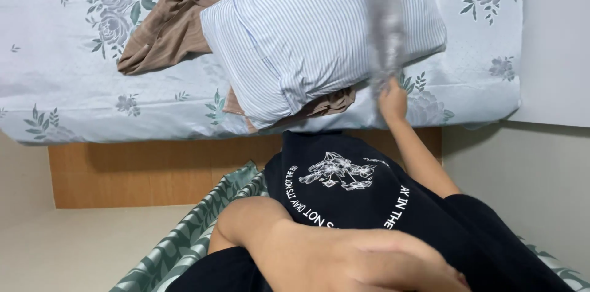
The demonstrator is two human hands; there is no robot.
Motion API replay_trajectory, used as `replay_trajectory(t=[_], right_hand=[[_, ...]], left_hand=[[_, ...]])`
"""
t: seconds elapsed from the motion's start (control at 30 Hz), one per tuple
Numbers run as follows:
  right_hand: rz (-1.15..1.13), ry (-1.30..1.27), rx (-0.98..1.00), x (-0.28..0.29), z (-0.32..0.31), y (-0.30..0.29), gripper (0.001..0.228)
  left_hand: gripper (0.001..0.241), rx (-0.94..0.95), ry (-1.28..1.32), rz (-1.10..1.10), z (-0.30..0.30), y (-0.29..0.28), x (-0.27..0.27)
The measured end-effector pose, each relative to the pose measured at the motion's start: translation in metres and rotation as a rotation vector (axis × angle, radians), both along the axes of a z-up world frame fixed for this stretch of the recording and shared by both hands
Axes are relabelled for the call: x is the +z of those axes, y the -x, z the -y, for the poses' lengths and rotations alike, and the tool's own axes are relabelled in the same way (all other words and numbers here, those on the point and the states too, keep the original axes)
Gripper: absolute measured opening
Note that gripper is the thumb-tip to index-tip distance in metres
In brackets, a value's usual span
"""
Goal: Dusting a pillow with a duster and removing the pillowcase to fold it.
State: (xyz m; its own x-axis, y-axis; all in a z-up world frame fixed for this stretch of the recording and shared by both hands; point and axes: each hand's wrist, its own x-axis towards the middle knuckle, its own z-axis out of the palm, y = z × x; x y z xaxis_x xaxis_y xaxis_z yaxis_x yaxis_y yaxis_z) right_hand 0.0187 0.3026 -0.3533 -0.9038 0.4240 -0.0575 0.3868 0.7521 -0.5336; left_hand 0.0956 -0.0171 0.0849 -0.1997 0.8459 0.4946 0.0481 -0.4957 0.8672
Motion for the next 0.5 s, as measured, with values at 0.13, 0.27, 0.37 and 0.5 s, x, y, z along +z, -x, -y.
replay_trajectory(t=[0.13, 0.27, 0.37, 0.5], right_hand=[[0.104, -0.028, 0.303, 0.040, 0.011, -0.006, 0.047], [-0.028, -0.045, 0.203, -0.016, -0.023, -0.008, 0.040], [-0.067, -0.010, 0.073, -0.033, -0.023, -0.004, 0.030], [0.300, -0.002, 0.410, 0.030, 0.042, -0.015, 0.054]], left_hand=[[0.038, 0.126, -0.065, -0.096, 0.000, 0.005, 0.008], [0.044, -0.140, 0.058, 0.223, 0.005, -0.002, -0.001], [0.040, -0.115, 0.046, 0.264, 0.006, -0.007, -0.001], [0.037, -0.006, 0.029, 0.175, 0.010, -0.011, -0.008]])
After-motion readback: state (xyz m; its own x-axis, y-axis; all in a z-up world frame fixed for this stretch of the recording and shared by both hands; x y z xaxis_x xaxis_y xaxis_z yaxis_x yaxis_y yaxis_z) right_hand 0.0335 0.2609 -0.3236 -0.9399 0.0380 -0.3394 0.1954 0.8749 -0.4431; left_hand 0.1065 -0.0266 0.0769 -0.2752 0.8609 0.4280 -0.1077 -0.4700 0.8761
